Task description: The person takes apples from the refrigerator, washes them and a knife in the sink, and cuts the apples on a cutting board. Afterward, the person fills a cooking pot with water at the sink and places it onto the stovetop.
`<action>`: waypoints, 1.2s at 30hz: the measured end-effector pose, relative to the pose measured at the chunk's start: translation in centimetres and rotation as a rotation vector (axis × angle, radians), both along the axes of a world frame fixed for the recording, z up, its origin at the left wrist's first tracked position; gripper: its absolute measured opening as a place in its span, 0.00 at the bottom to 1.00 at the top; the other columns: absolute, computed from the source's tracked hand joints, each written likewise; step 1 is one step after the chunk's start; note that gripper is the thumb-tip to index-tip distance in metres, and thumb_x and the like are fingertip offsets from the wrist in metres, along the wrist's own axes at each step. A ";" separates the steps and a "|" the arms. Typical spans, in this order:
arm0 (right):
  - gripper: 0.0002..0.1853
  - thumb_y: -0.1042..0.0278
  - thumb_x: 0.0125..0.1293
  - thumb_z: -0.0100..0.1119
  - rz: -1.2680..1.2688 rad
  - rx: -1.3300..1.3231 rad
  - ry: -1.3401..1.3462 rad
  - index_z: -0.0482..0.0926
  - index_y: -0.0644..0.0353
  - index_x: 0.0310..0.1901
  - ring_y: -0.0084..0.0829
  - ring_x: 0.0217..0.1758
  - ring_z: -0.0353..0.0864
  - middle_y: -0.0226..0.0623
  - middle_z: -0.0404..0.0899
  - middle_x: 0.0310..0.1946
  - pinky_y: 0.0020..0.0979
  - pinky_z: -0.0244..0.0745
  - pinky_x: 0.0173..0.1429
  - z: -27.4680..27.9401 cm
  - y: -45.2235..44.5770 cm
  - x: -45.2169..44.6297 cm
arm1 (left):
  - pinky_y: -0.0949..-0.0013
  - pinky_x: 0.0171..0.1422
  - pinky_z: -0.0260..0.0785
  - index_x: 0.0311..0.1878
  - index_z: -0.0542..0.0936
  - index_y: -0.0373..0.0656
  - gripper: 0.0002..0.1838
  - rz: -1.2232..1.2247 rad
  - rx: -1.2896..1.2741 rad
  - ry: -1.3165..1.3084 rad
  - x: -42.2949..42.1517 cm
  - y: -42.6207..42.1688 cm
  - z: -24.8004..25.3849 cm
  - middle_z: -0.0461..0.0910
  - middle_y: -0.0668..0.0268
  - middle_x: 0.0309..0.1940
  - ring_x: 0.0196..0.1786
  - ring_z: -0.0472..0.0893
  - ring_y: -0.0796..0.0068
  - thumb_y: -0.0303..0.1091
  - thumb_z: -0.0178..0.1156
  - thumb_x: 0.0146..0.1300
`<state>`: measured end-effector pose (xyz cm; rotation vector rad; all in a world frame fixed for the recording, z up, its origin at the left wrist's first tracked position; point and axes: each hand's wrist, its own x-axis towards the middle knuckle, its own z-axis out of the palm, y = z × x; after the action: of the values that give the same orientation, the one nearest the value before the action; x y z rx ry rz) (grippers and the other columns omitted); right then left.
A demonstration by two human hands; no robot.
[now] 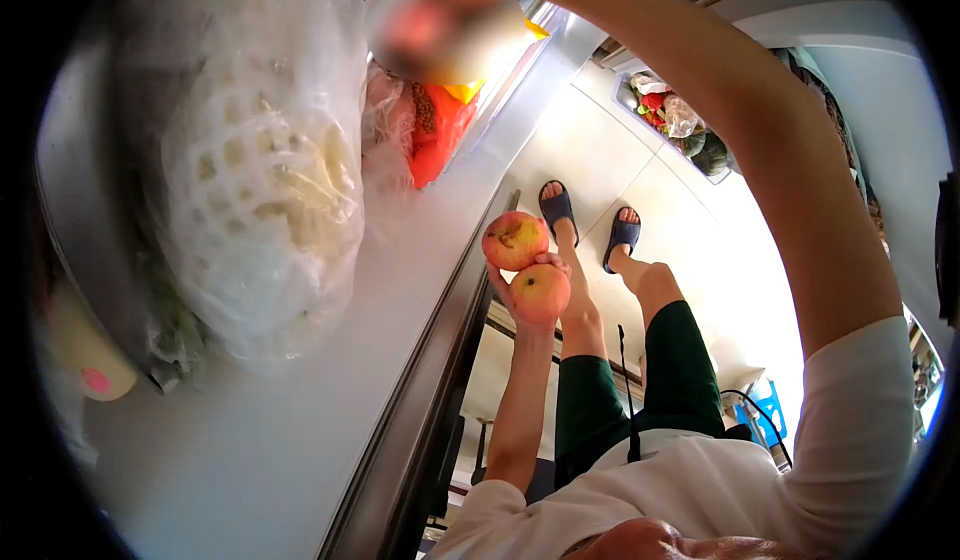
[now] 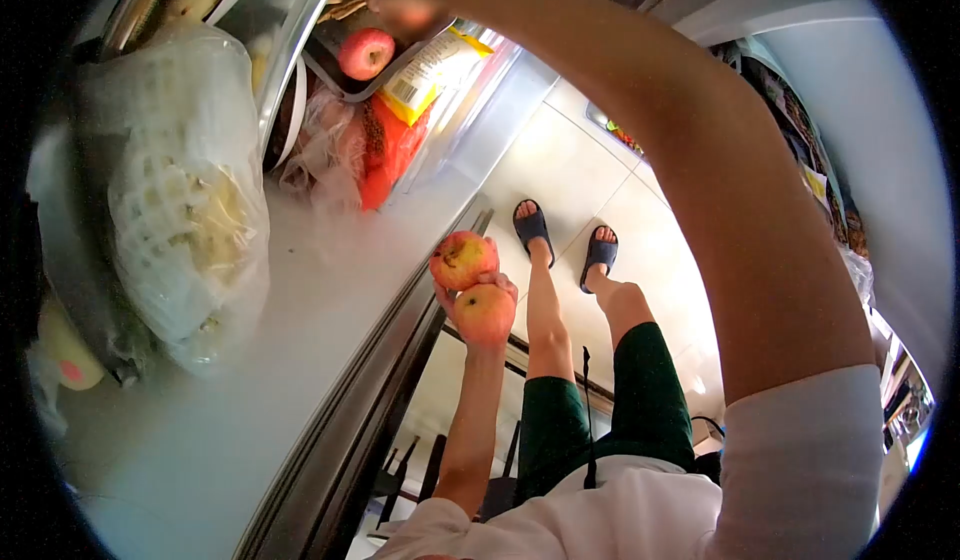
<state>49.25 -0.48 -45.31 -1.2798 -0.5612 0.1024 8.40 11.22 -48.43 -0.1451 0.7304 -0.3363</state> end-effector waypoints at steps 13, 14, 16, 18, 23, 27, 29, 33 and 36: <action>0.25 0.52 0.51 0.65 -0.610 -1.225 -0.427 0.76 0.57 0.49 0.37 0.58 0.66 0.35 0.70 0.51 0.40 0.63 0.58 -4.0 4.7 -9.6 | 0.64 0.53 0.67 0.68 0.58 0.43 0.51 -0.038 -0.029 0.056 -2.1 0.4 -0.7 0.76 0.63 0.31 0.37 0.76 0.67 0.71 0.55 0.50; 0.27 0.50 0.51 0.65 -0.652 -1.220 -0.305 0.76 0.59 0.48 0.38 0.58 0.65 0.36 0.70 0.51 0.40 0.62 0.58 -4.2 5.3 -9.5 | 0.63 0.53 0.66 0.68 0.58 0.45 0.50 -0.035 -0.058 0.046 -2.1 0.2 -0.7 0.76 0.63 0.32 0.37 0.76 0.68 0.70 0.58 0.49; 0.36 0.43 0.47 0.68 -0.668 -1.282 -0.290 0.73 0.63 0.51 0.38 0.57 0.65 0.39 0.72 0.50 0.40 0.61 0.59 -4.1 6.4 -8.8 | 0.62 0.51 0.66 0.69 0.57 0.50 0.50 -0.030 -0.111 0.032 -2.0 -0.2 -0.2 0.77 0.63 0.33 0.37 0.76 0.70 0.66 0.62 0.47; 0.39 0.42 0.45 0.69 -0.679 -1.345 -0.283 0.71 0.63 0.53 0.38 0.57 0.65 0.39 0.73 0.49 0.39 0.60 0.60 -4.2 7.4 -8.2 | 0.62 0.52 0.65 0.69 0.57 0.50 0.50 -0.004 -0.151 0.008 -1.7 -0.8 0.3 0.77 0.66 0.37 0.38 0.76 0.71 0.66 0.62 0.47; 0.41 0.45 0.44 0.71 -0.361 -0.502 0.150 0.68 0.65 0.55 0.40 0.52 0.70 0.43 0.75 0.45 0.41 0.64 0.58 -10.2 7.7 -7.1 | 0.60 0.51 0.64 0.65 0.64 0.49 0.46 0.069 -0.181 -0.074 0.2 -1.7 1.3 0.73 0.74 0.51 0.41 0.75 0.73 0.67 0.62 0.47; 0.44 0.42 0.47 0.70 -0.141 -0.311 0.349 0.66 0.65 0.60 0.40 0.54 0.73 0.48 0.75 0.50 0.39 0.68 0.61 -1.8 3.6 -17.8 | 0.59 0.50 0.67 0.64 0.65 0.50 0.41 0.119 -0.020 -0.178 2.3 -1.4 -0.6 0.69 0.73 0.60 0.44 0.76 0.69 0.68 0.54 0.53; 0.42 0.43 0.52 0.67 0.005 -0.038 0.640 0.65 0.64 0.61 0.35 0.57 0.70 0.43 0.73 0.54 0.36 0.67 0.61 -4.0 4.6 -20.2 | 0.60 0.51 0.68 0.65 0.64 0.52 0.39 0.232 -0.018 -0.139 5.0 0.1 -2.1 0.67 0.69 0.63 0.47 0.75 0.67 0.67 0.51 0.56; 0.43 0.42 0.54 0.65 0.085 0.190 1.054 0.63 0.64 0.63 0.31 0.62 0.65 0.38 0.69 0.58 0.35 0.63 0.65 -4.3 5.0 -21.3 | 0.60 0.54 0.66 0.66 0.63 0.55 0.37 0.400 -0.010 -0.074 9.7 2.0 -4.9 0.67 0.63 0.63 0.55 0.73 0.68 0.64 0.52 0.57; 0.42 0.43 0.56 0.64 0.168 0.298 0.956 0.62 0.63 0.65 0.30 0.64 0.63 0.36 0.67 0.60 0.35 0.59 0.67 -6.5 3.4 -21.1 | 0.61 0.54 0.66 0.67 0.62 0.54 0.38 0.334 -0.115 -0.196 8.2 2.5 -7.2 0.67 0.62 0.63 0.58 0.71 0.70 0.63 0.52 0.57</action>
<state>28.12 2.93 -51.83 -0.7601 0.1476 0.7022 16.58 13.71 -55.62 -0.3336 0.4816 -0.0709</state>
